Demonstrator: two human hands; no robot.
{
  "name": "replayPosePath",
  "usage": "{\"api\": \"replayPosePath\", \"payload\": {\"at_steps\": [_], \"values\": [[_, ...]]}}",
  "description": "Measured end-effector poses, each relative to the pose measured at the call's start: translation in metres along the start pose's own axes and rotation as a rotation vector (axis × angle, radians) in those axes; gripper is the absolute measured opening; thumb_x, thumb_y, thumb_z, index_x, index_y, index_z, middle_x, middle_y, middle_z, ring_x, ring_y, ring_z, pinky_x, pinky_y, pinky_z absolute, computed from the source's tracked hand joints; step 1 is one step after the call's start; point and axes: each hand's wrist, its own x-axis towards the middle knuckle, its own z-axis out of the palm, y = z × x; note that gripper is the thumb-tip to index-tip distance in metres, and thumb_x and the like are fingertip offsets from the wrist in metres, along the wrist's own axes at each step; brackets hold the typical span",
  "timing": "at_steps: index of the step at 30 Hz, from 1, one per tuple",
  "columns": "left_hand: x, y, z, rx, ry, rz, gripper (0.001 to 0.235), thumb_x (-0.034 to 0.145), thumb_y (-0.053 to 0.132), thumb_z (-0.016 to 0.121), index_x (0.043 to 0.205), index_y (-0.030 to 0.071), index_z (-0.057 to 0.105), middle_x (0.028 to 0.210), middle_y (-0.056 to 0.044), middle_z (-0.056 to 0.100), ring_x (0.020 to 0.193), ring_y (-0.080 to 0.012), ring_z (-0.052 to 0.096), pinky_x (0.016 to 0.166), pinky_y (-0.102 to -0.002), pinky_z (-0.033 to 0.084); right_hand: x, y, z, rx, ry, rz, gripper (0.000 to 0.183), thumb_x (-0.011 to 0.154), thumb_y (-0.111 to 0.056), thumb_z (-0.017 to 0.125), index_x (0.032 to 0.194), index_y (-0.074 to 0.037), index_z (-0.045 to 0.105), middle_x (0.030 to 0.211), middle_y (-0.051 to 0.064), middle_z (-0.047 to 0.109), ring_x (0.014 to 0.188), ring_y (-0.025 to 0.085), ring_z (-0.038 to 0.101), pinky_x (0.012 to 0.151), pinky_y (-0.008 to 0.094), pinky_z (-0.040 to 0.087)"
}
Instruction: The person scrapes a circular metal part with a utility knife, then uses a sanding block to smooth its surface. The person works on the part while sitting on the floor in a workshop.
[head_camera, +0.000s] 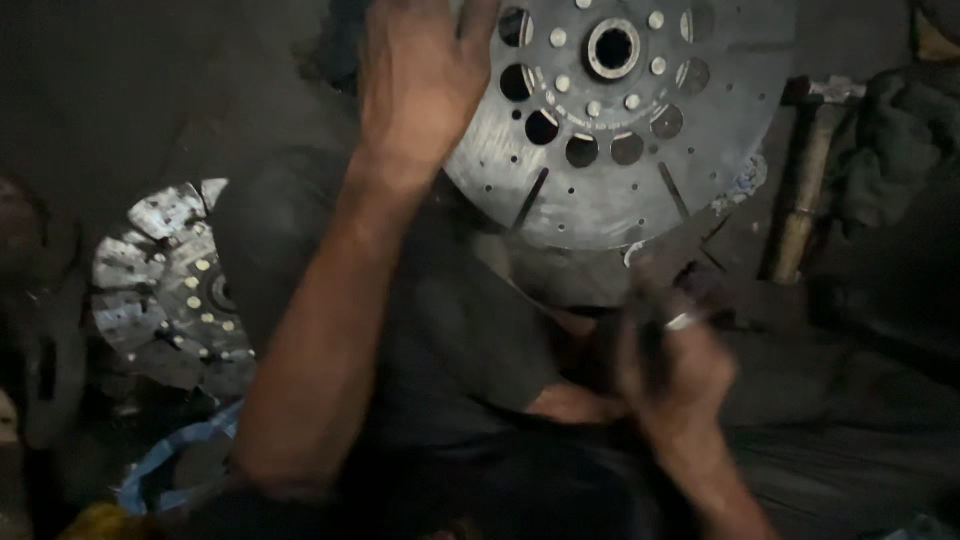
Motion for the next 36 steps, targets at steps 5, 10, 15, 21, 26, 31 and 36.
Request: {"api": "replayPosePath", "payload": {"at_steps": [5,10,15,21,26,31,36], "values": [[-0.004,0.002,0.0,-0.021,0.024,0.129,0.027,0.11,0.026,0.062,0.111,0.0,0.068,0.101,-0.025,0.073,0.095,-0.0454,0.071,0.081,-0.054,0.055,-0.014,0.011,0.003,-0.038,-0.023,0.137,0.025,0.096,0.0,0.076,0.119,-0.002,0.069,0.083,0.012,0.071,0.066,0.019,0.069,0.058,0.032,0.054],[0.003,0.006,-0.001,0.011,-0.06,-0.057,0.034,0.106,0.032,0.064,0.107,-0.002,0.067,0.094,-0.026,0.072,0.087,-0.046,0.07,0.075,-0.053,0.055,-0.01,0.002,0.011,0.045,0.006,-0.091,0.031,0.091,-0.002,0.074,0.121,-0.002,0.066,0.093,0.015,0.069,0.077,0.023,0.071,0.062,0.034,0.055],[-0.001,0.004,-0.002,-0.029,-0.009,0.009,0.032,0.107,0.03,0.064,0.108,-0.002,0.067,0.098,-0.027,0.072,0.09,-0.0479,0.069,0.075,-0.054,0.055,0.002,-0.016,0.012,0.003,-0.028,-0.041,0.038,0.095,0.003,0.074,0.131,0.001,0.066,0.084,0.014,0.068,0.068,0.021,0.068,0.057,0.036,0.053],[-0.003,0.003,0.001,0.036,0.041,0.008,0.029,0.104,0.03,0.064,0.108,0.001,0.07,0.098,-0.025,0.073,0.088,-0.0474,0.069,0.074,-0.053,0.056,-0.002,-0.022,0.017,0.073,0.012,-0.039,0.036,0.094,0.002,0.071,0.13,-0.001,0.065,0.093,0.016,0.071,0.076,0.021,0.072,0.062,0.034,0.056],[-0.005,0.004,0.0,-0.01,-0.037,-0.069,0.031,0.107,0.032,0.062,0.106,0.003,0.071,0.098,-0.023,0.074,0.091,-0.0458,0.07,0.077,-0.054,0.056,-0.006,-0.021,0.022,0.007,0.015,0.028,0.024,0.094,0.0,0.073,0.114,-0.006,0.063,0.087,0.016,0.071,0.071,0.02,0.072,0.06,0.034,0.055],[-0.002,0.005,0.001,-0.009,0.012,-0.04,0.031,0.104,0.033,0.064,0.108,0.003,0.07,0.097,-0.023,0.073,0.088,-0.0466,0.07,0.073,-0.053,0.057,-0.001,-0.031,0.024,0.004,0.043,-0.134,0.045,0.092,0.003,0.07,0.137,-0.003,0.064,0.101,0.021,0.073,0.08,0.024,0.073,0.067,0.036,0.056],[-0.002,0.003,0.002,-0.036,0.056,0.006,0.029,0.103,0.031,0.064,0.111,0.003,0.069,0.099,-0.023,0.073,0.091,-0.0459,0.07,0.075,-0.053,0.057,0.007,-0.043,0.024,0.047,-0.023,-0.06,0.047,0.094,0.002,0.071,0.14,-0.003,0.062,0.087,0.017,0.07,0.073,0.022,0.072,0.064,0.037,0.055]]}}
